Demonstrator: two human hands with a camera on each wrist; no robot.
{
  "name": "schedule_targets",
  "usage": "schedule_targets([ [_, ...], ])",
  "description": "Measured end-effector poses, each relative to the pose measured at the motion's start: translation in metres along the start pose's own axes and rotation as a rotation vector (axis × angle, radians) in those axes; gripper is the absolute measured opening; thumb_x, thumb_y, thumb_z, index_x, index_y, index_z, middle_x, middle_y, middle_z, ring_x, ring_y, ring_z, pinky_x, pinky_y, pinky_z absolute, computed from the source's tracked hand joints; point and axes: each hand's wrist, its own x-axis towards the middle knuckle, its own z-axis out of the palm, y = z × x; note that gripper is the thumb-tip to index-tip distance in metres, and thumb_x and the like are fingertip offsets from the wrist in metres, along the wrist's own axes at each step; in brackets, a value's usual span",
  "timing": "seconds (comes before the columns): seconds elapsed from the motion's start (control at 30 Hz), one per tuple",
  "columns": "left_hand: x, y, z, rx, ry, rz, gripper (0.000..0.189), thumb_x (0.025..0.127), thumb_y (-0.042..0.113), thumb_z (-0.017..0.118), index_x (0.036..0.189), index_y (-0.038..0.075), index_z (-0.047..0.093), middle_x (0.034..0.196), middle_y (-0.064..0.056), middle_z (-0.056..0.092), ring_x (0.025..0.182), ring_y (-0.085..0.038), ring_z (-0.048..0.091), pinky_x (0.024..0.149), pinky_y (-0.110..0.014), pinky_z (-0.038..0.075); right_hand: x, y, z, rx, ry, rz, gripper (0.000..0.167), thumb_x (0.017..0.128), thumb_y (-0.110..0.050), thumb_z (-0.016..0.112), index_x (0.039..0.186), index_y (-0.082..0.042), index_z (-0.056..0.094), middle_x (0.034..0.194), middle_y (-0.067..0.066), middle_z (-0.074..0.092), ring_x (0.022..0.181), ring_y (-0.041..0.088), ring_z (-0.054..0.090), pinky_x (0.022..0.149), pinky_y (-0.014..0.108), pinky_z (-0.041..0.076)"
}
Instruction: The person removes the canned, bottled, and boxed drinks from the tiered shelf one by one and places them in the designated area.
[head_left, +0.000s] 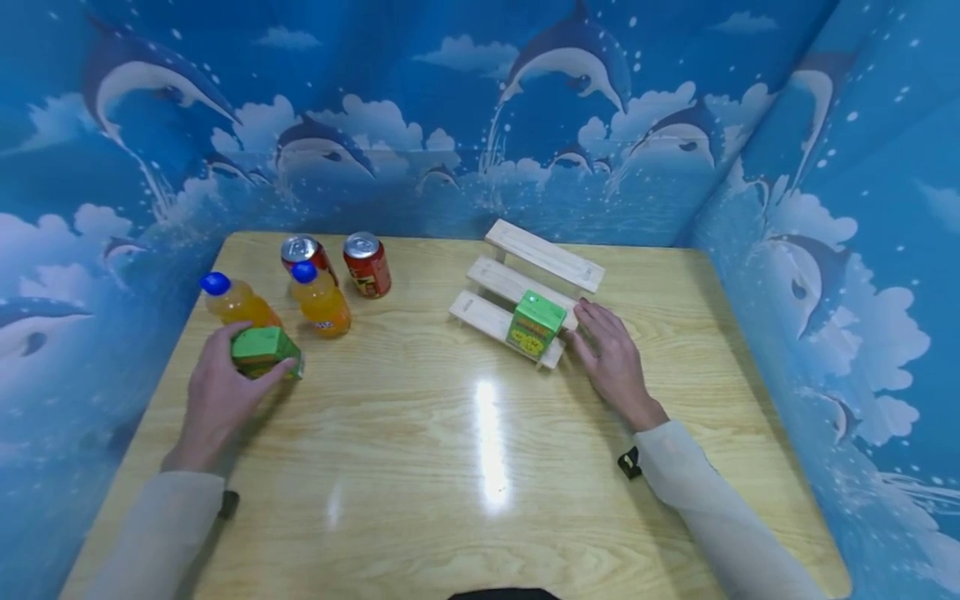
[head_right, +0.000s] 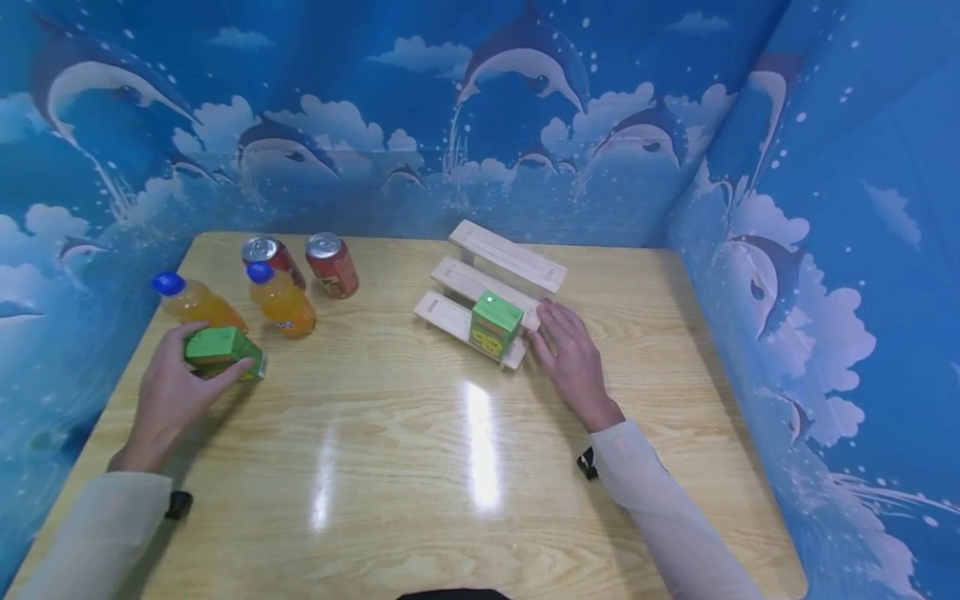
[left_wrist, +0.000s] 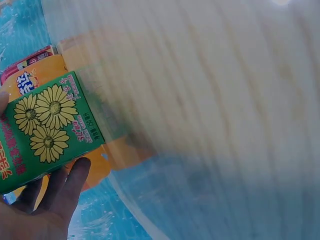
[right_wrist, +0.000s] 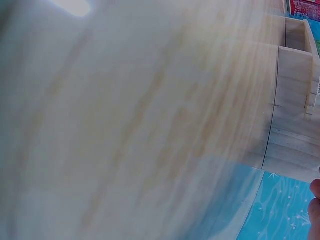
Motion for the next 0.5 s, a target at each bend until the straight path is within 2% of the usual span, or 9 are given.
schedule_targets([
  [0.27, -0.003, 0.006, -0.003, 0.034, 0.102, 0.106, 0.084, 0.097, 0.048, 0.081, 0.16, 0.005, 0.045, 0.159, -0.03, 0.042, 0.14, -0.052, 0.042, 0.114, -0.078, 0.039, -0.001, 0.0, 0.0, -0.01, 0.0, 0.005, 0.048, 0.102, -0.012, 0.077, 0.145, 0.002, 0.065, 0.155, 0.02, 0.062, 0.146, 0.042, 0.057, 0.124, 0.058, 0.045],
  [0.5, -0.003, 0.014, -0.007, 0.085, 0.147, 0.132, 0.077, 0.098, 0.045, 0.08, 0.155, 0.003, 0.05, 0.158, -0.029, 0.045, 0.141, -0.049, 0.041, 0.115, -0.076, 0.039, -0.001, 0.0, 0.0, -0.004, 0.007, -0.004, 0.048, 0.101, -0.011, 0.078, 0.146, 0.002, 0.065, 0.155, 0.021, 0.062, 0.145, 0.042, 0.058, 0.124, 0.058, 0.045],
])
